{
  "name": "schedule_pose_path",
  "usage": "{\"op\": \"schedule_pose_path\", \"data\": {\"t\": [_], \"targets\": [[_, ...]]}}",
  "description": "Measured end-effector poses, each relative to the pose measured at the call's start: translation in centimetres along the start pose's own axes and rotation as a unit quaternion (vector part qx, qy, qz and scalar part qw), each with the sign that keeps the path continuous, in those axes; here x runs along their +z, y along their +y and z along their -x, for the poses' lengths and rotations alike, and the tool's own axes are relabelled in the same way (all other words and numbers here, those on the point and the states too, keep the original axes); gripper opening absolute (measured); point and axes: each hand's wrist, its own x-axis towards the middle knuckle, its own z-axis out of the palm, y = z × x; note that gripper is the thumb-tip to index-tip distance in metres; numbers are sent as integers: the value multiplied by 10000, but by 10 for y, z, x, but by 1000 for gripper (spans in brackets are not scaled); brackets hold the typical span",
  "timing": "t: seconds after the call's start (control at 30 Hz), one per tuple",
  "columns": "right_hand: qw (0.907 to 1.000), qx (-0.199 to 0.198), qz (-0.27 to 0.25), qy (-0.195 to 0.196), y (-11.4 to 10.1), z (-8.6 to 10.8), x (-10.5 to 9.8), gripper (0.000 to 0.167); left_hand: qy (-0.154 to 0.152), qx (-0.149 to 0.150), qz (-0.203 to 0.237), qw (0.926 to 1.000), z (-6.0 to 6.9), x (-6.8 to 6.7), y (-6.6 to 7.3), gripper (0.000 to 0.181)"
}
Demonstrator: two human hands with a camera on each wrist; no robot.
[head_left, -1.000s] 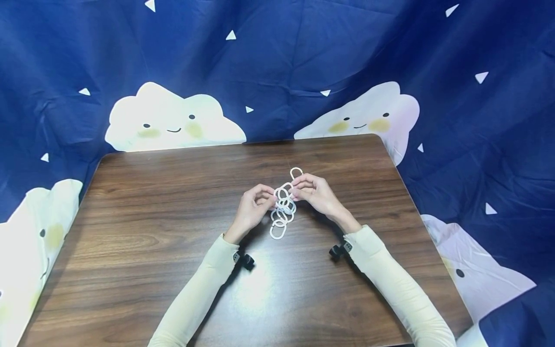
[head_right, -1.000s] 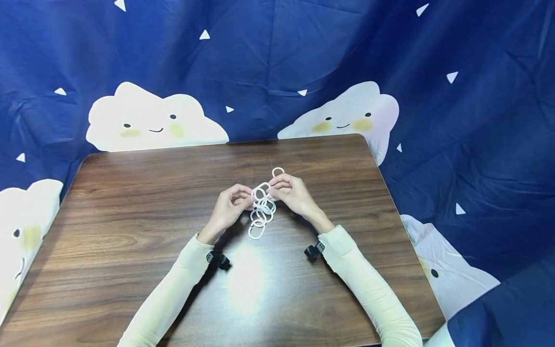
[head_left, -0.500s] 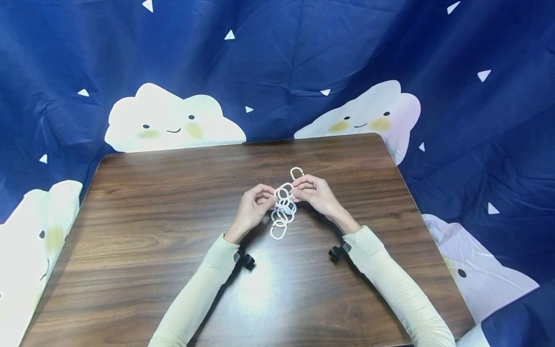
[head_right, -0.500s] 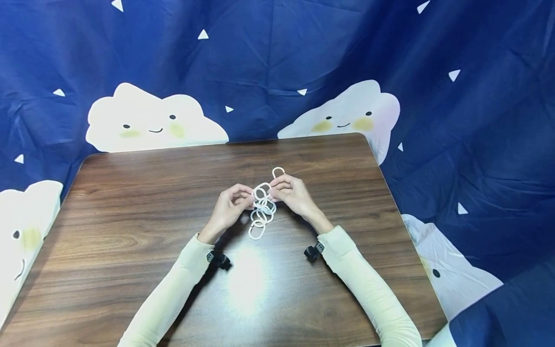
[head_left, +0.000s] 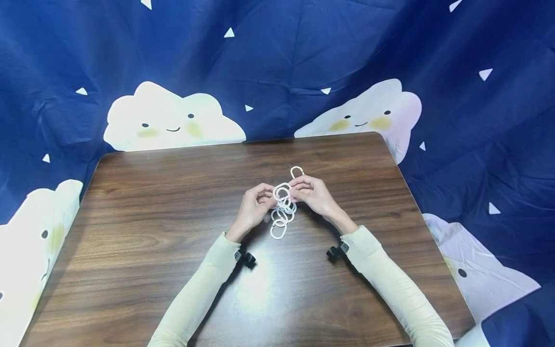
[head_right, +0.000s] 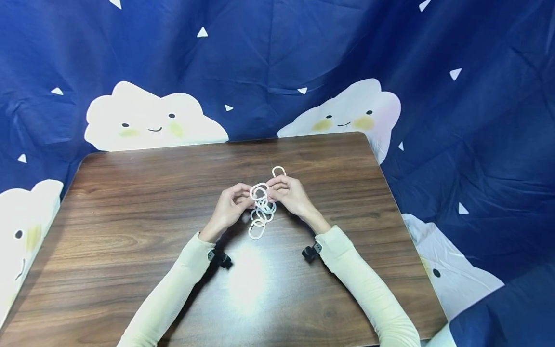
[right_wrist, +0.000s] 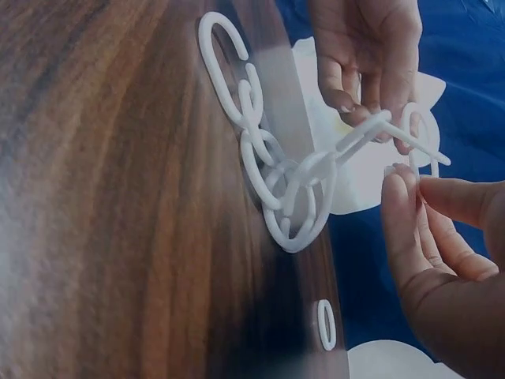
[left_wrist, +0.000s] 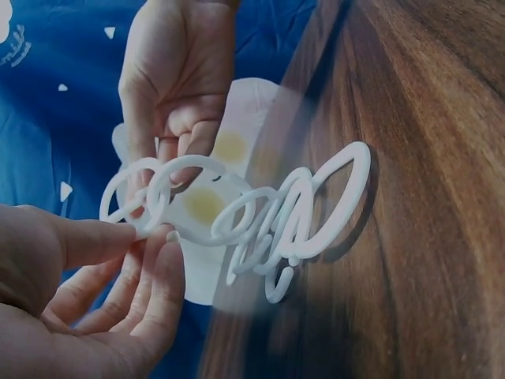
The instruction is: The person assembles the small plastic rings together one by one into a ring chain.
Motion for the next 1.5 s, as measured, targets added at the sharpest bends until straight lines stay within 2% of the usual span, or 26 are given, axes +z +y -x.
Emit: {"op": "schedule_pose_path", "data": {"t": [0.3,0.6,0.7,0.8,0.9,1.13,1.33,1.5], "targets": [[9991,-226,271,254,-13,0,-8,28,103,-23,-115,9999,1,-4,0,21],[9977,-450,460,189,-22,1,-13,26,251,-46,-412,9988,2,-6,1,25],[9976,-494,481,112,-23,0,-12,26,294,-57,-523,9982,3,-5,5,25],[9973,-534,494,13,-26,0,-11,27,323,-60,-554,9979,8,-5,18,22],[9970,-572,519,-59,-29,0,-9,28,389,95,-706,9967,12,-4,28,20],[9952,-735,622,-150,-36,-3,-6,26,644,483,-979,9919,2,-9,6,16],[9942,-752,751,-161,-40,-3,-5,25,870,797,-815,9897,-1,-13,15,13],[9940,-675,846,-127,-39,-4,-5,25,849,1004,-654,9892,-3,-14,21,16]]}}
